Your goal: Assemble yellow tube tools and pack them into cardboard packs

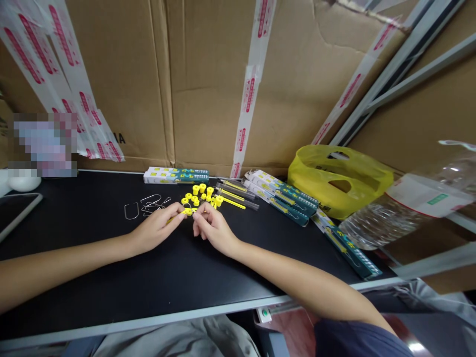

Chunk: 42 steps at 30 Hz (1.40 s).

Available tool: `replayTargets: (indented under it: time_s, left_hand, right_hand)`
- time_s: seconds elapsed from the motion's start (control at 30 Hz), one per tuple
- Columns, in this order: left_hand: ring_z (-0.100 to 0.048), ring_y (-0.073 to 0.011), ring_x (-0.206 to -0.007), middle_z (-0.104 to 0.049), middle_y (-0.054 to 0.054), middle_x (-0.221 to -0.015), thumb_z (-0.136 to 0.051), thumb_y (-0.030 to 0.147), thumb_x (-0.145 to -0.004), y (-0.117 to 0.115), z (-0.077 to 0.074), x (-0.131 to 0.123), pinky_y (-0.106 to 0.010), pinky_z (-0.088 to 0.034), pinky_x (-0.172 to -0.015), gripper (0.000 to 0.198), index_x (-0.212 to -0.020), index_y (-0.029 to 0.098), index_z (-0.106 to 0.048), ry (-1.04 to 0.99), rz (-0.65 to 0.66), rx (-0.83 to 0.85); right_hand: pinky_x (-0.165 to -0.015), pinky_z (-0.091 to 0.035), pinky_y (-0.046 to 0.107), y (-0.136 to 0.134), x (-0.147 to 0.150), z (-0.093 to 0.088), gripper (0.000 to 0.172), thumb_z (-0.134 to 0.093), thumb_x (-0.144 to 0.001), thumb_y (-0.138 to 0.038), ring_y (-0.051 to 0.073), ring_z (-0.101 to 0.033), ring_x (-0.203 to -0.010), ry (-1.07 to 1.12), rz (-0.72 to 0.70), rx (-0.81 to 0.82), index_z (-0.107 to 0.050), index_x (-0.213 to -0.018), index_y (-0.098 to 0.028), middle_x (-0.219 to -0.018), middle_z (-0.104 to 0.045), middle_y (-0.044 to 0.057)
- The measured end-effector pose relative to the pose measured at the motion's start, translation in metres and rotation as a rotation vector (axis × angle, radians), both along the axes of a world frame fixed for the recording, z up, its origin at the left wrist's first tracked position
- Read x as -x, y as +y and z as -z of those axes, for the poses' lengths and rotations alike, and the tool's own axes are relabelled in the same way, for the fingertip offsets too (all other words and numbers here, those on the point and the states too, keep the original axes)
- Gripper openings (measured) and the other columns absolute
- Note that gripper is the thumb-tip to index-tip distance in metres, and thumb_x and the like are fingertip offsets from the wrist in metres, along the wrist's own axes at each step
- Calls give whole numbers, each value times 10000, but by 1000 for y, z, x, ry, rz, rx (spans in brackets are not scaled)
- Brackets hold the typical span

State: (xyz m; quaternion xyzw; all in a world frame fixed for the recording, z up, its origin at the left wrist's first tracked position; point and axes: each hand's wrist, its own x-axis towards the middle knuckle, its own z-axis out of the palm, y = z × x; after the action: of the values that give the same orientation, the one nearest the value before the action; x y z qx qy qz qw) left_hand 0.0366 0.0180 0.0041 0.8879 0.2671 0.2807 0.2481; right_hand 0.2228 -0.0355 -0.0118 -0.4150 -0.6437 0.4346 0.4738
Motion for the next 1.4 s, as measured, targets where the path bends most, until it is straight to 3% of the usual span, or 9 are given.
replayTargets:
  time_s: [0.23, 0.47, 0.8, 1.0, 1.1, 1.2, 1.4]
  left_hand:
    - [-420, -95, -504, -429, 68, -591, -342, 362, -954, -4, -3, -2, -220, -346, -504, 248, -795, 196, -434, -23, 45, 249]
    - [-473, -80, -415, -499, 76, -539, -383, 455, -940, -2, 2, -2, -190, -405, -434, 275, -853, 200, -437, -54, 115, 504]
    - [-462, -63, -396, -498, 84, -552, -367, 405, -955, -5, 0, -2, -186, -382, -444, 234, -901, 193, -448, -33, 95, 373]
    - [-306, -54, -389, -361, 118, -521, -482, 414, -901, -3, 5, -5, -192, -251, -399, 302, -1076, 169, -464, -207, 110, 459]
    - [-285, -46, -399, -367, 105, -542, -507, 405, -879, -3, 6, -7, -202, -238, -406, 238, -903, 169, -484, -263, 155, 519]
    - [-312, -51, -444, -386, 85, -581, -516, 384, -870, -3, 6, -8, -204, -251, -431, 230, -782, 183, -446, -269, 165, 516]
    - [-364, -88, -581, -392, 60, -647, -520, 299, -831, 0, 10, -8, -210, -301, -513, 184, -729, 190, -412, -223, 33, 359]
  right_hand:
    - [-365, -282, 142, 3, 0, -2, 311, -553, -881, -465, 37, -402, -376, 7, -129, 77, -431, -801, -190, -572, -584, -56]
    - [-358, -291, 139, 3, 0, -3, 318, -513, -903, -474, 35, -413, -381, -18, -141, 63, -442, -794, -183, -580, -580, -50]
    - [-331, -301, 123, 3, 1, 1, 321, -510, -907, -474, 38, -451, -386, 33, -125, 62, -442, -784, -185, -601, -593, -43]
    - [-297, -232, 115, 3, -1, -9, 331, -538, -882, -491, 32, -396, -331, 183, -351, 365, -439, -796, -187, -585, -618, -34]
    - [-296, -222, 116, 2, -2, -12, 325, -559, -872, -479, 29, -373, -326, 217, -399, 448, -462, -805, -177, -581, -614, -29]
    - [-288, -228, 111, 1, -2, -13, 295, -572, -867, -454, 28, -386, -335, 181, -379, 425, -484, -846, -173, -610, -605, -36]
    - [-281, -230, 122, -4, 4, -13, 257, -474, -907, -449, 52, -416, -354, 33, -245, 319, -458, -858, -198, -612, -586, -41]
